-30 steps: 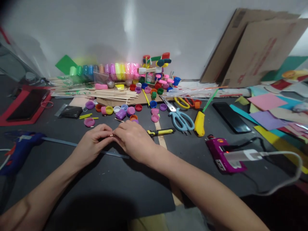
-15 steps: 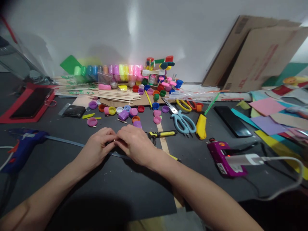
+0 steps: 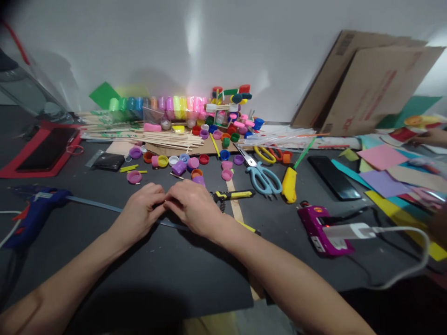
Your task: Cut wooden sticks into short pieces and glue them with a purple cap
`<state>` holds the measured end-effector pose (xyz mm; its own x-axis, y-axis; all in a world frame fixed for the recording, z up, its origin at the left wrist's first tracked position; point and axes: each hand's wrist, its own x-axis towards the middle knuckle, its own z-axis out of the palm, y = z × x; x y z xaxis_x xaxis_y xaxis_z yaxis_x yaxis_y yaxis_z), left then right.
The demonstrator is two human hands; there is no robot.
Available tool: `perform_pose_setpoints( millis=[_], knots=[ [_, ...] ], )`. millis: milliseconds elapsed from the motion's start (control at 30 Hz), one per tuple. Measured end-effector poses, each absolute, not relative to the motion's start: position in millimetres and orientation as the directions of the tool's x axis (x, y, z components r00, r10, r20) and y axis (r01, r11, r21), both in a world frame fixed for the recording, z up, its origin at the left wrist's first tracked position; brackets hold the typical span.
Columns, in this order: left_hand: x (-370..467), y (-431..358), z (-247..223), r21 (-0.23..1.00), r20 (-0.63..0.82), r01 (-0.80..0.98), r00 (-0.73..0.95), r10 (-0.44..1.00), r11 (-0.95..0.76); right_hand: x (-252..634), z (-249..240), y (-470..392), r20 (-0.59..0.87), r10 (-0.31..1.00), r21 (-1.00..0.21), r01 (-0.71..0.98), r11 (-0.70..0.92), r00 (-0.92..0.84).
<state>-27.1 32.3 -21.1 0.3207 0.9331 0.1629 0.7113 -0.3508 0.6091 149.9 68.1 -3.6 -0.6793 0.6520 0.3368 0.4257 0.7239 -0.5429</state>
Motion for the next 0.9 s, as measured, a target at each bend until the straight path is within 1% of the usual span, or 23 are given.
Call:
perform_pose_setpoints(
  millis=[233, 333, 400, 467, 500, 533, 567, 633, 667, 733, 800, 867, 900],
  knots=[
    [-26.7, 33.9, -20.6, 0.688, 0.117, 0.668, 0.284, 0.952, -0.284, 143.4, 0.3, 68.2, 0.259, 0.713, -0.611, 0.461, 0.643, -0.652],
    [-28.1, 33.2, -13.0, 0.745, 0.064, 0.625, 0.278, 0.958, -0.231, 144.8, 8.8, 69.6, 0.195, 0.754, -0.682, 0.466, 0.564, -0.627],
    [-30.3, 31.6, -4.6, 0.793, -0.001, 0.581, 0.302, 0.953, -0.183, 148.3, 17.4, 70.2, 0.132, 0.772, -0.74, 0.456, 0.494, -0.622],
    [-32.6, 29.4, 4.6, 0.838, -0.091, 0.532, 0.36, 0.929, -0.124, 152.6, 26.2, 70.6, 0.044, 0.771, -0.818, 0.421, 0.393, -0.635],
    [-33.4, 28.4, 8.7, 0.859, -0.148, 0.506, 0.386, 0.911, -0.075, 154.7, 29.8, 70.9, -0.012, 0.766, -0.865, 0.391, 0.314, -0.642],
    [-33.9, 27.5, 12.2, 0.892, -0.253, 0.45, 0.417, 0.873, 0.043, 156.4, 32.6, 71.2, -0.07, 0.757, -0.906, 0.359, 0.224, -0.649],
    [-34.0, 26.8, 14.8, 0.902, -0.319, 0.41, 0.431, 0.844, 0.132, 157.8, 34.6, 71.5, -0.125, 0.744, -0.936, 0.327, 0.131, -0.656],
    [-33.2, 25.5, 17.1, 0.9, -0.398, 0.357, 0.439, 0.805, 0.25, 159.1, 36.4, 72.1, -0.205, 0.719, -0.958, 0.286, -0.008, -0.664],
    [-32.5, 24.8, 16.9, 0.898, -0.413, 0.34, 0.436, 0.8, 0.278, 159.1, 36.5, 72.1, -0.22, 0.714, -0.958, 0.285, -0.031, -0.665],
    [-31.0, 23.6, 14.8, 0.903, -0.418, 0.295, 0.425, 0.803, 0.313, 158.5, 35.8, 71.2, -0.215, 0.715, -0.96, 0.279, -0.03, -0.665],
    [-29.9, 22.5, 12.0, 0.914, -0.405, 0.204, 0.407, 0.819, 0.35, 158.1, 35.0, 68.8, -0.157, 0.734, -0.973, 0.232, 0.0, -0.66],
    [-29.0, 21.6, 10.1, 0.918, -0.383, 0.053, 0.375, 0.844, 0.393, 159.0, 34.4, 65.0, -0.032, 0.766, -0.981, 0.166, 0.098, -0.642],
    [-28.6, 21.2, 9.8, 0.908, -0.381, -0.03, 0.36, 0.852, 0.419, 160.0, 34.1, 62.9, 0.054, 0.766, -0.969, 0.153, 0.196, -0.64]
  ],
)
